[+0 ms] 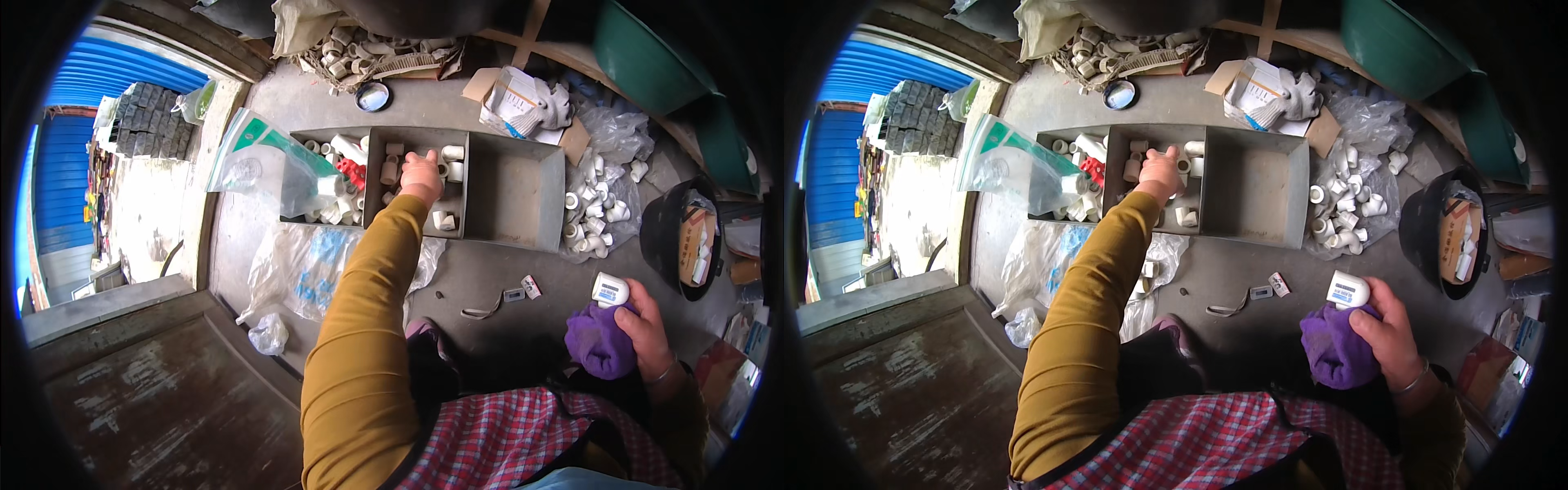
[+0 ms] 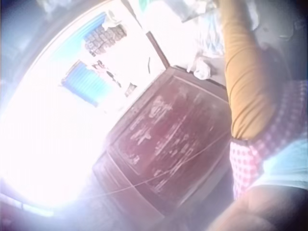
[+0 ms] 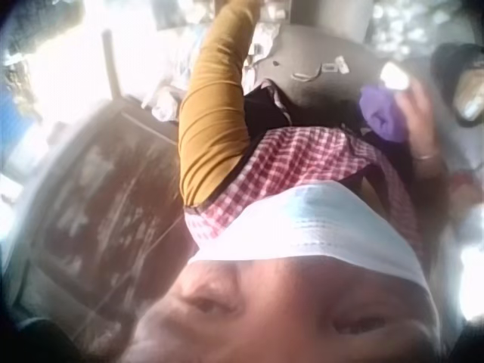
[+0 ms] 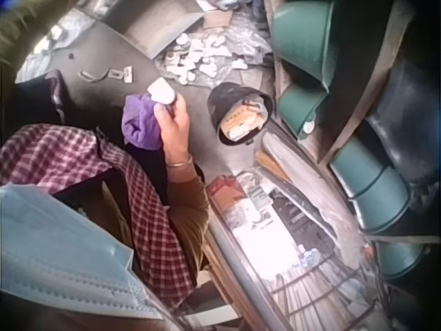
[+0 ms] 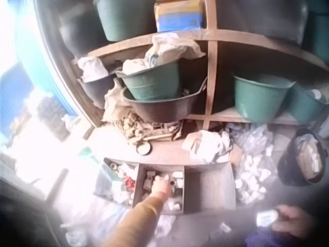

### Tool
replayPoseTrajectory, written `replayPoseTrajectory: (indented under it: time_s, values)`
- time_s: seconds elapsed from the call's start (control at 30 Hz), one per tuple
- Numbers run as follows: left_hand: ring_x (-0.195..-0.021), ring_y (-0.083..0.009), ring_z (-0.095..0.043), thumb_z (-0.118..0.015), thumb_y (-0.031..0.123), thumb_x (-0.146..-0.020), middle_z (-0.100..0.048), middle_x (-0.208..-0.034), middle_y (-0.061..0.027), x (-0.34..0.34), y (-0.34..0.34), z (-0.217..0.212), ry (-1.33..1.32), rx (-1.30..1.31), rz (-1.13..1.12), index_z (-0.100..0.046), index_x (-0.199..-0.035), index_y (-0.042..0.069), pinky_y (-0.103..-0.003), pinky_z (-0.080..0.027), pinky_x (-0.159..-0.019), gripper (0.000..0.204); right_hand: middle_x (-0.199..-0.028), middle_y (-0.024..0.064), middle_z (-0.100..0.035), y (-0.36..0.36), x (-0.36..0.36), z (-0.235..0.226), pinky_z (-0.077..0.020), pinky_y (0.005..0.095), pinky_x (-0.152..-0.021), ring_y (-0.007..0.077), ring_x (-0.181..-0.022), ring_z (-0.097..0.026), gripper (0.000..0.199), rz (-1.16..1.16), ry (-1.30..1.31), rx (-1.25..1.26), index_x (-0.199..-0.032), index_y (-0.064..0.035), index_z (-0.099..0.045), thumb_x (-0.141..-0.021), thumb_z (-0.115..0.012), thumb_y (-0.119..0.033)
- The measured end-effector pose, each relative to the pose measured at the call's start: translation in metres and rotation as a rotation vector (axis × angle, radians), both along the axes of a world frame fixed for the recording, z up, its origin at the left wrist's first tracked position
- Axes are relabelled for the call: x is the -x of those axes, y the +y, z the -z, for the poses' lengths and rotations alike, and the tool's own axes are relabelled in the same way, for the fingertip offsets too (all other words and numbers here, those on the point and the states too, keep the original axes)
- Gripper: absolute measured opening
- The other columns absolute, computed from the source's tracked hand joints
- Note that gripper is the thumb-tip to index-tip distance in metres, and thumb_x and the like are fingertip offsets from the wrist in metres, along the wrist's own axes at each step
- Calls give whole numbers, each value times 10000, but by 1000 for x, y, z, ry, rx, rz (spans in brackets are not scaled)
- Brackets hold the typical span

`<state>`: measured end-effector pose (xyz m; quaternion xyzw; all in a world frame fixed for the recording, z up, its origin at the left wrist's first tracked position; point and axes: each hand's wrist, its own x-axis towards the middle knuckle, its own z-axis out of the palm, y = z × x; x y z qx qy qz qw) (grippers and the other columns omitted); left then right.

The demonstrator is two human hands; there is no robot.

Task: The person sorts white plastic pipe fittings from a compartmentalized metal tray into a plastic bag, then wipes the tray compartments with a purple cloth. The person handles the fittings one at a time and cleans each compartment sequentially.

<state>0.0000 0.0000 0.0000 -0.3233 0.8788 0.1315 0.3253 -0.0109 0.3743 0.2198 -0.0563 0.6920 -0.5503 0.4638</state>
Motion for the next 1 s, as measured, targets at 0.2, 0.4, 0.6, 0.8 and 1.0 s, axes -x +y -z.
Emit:
replayPoseTrajectory:
  time_s: [0.2, 0.4, 0.6, 0.8, 1.0]
  values:
    - [-1078, -387, -458, -789, 327, -549, -89, -1354, -300, -17, 9, 18, 115, 187, 167, -225, -1322, 207, -362, -452, -844, 964, -1027, 67, -534, 0, -2, 0, -382, 273, -860, 127, -948, -499, 436, 36, 8, 33, -1138, 25, -420, -761, -566, -140]
    - [-1040, -357, -463, -691, 176, -621, -341, -1193, -224, -13, -1, -4, 121, 4, 72, -428, -1167, 150, -357, -445, -841, 606, -1023, 61, -535, -1, -3, 0, -383, 268, -854, 122, -944, -500, 444, 36, 5, 40, -1141, 21, -422, -758, -571, -148]
    - [-993, -349, -465, -714, 258, -596, -378, -1153, -214, -21, 1, 19, 91, 161, 255, -426, -1155, 154, -363, -450, -822, 638, -1028, 59, -533, -4, -3, 4, -379, 265, -855, 123, -948, -497, 434, 43, 12, 41, -1142, 20, -425, -767, -565, -147]
    - [-1011, -368, -477, -772, 187, -488, -385, -1142, -227, -24, -4, -2, 151, -28, 127, -417, -1194, 185, -393, -446, -836, 790, -1034, 63, -532, 0, 0, 4, -375, 271, -864, 123, -958, -492, 443, 22, 7, 29, -1148, 21, -418, -771, -568, -157]
    - [-858, -238, -557, -705, 118, -551, -438, -1097, -131, -33, -37, -24, 358, -729, -396, -387, -1206, 156, -348, -527, -519, 729, -1039, 63, -532, -2, 4, 6, -374, 272, -870, 123, -966, -490, 450, 22, -2, 12, -1152, 22, -415, -773, -570, -165]
